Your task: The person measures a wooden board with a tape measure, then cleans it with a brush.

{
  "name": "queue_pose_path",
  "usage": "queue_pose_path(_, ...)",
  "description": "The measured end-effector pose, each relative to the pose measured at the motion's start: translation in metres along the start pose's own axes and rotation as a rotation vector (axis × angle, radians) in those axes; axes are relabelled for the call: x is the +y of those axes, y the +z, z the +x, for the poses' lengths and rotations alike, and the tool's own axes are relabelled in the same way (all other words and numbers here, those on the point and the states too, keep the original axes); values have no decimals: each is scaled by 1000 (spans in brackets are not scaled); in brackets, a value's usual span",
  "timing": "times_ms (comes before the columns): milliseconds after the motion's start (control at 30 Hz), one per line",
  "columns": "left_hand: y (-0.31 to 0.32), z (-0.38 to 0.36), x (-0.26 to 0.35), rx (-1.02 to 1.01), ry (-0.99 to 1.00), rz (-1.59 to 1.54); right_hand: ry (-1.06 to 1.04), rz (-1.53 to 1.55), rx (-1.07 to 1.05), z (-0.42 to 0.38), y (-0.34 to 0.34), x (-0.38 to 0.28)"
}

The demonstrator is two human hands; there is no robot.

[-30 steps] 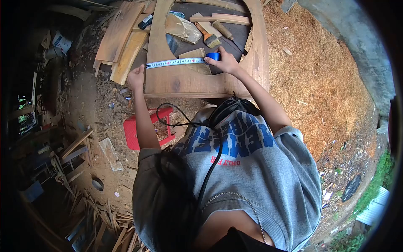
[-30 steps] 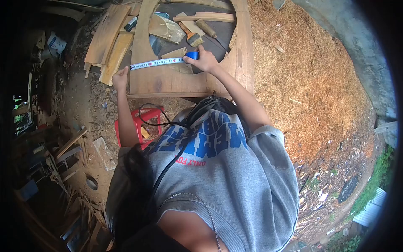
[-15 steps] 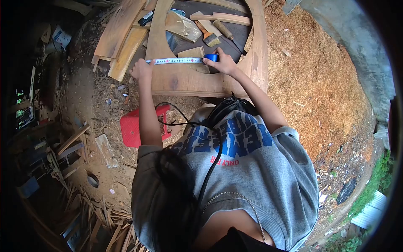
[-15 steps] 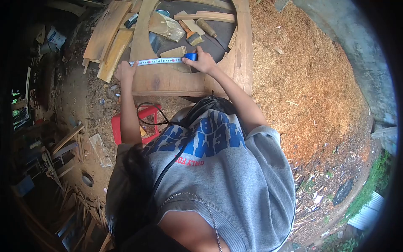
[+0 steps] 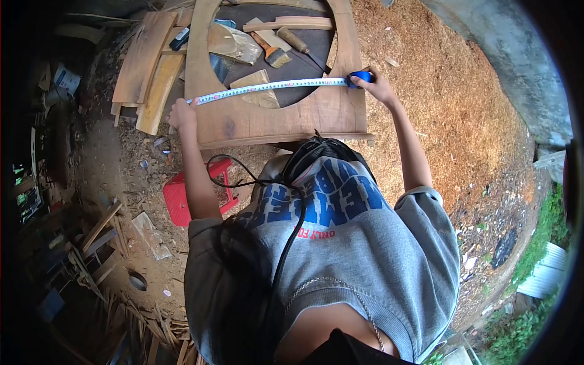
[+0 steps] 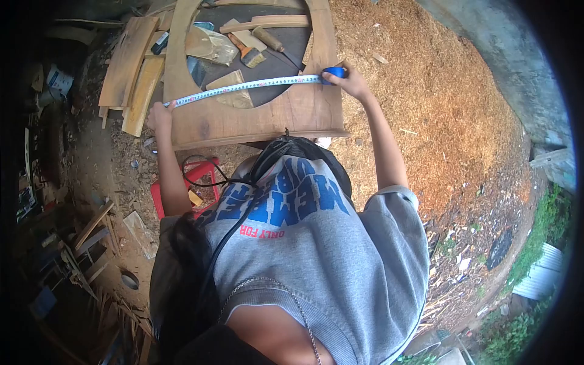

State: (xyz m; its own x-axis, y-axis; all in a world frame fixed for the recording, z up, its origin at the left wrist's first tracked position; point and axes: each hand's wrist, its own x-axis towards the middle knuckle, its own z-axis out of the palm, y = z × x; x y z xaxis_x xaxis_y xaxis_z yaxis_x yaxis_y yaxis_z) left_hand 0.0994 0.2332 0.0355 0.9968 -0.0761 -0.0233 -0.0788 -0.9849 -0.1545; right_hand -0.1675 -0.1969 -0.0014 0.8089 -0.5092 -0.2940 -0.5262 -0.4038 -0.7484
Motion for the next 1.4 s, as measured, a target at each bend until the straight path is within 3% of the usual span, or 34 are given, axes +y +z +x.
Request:
queue_pose_path(133, 3, -1, 0, 11, -1, 4, 18, 148, 24, 1, -18, 34)
queue_pose_path(500, 14, 6, -7, 10, 35, -24, 54, 136, 14, -1, -25, 57)
queue_pose_path(767, 10, 2, -2, 17, 15, -25, 46, -62, 19, -1, -16, 64)
queue_pose_path(1067, 16, 2, -4, 67, 26, -33, 72, -347, 70, -9, -8, 32)
queue_pose_path(1233, 19, 1, -7, 94, 44, -95, 192, -492, 94, -17, 0, 10)
queue_pose_path(1400, 26, 6, -9, 77, 63, -157, 224, -408, 196, -26, 4, 1)
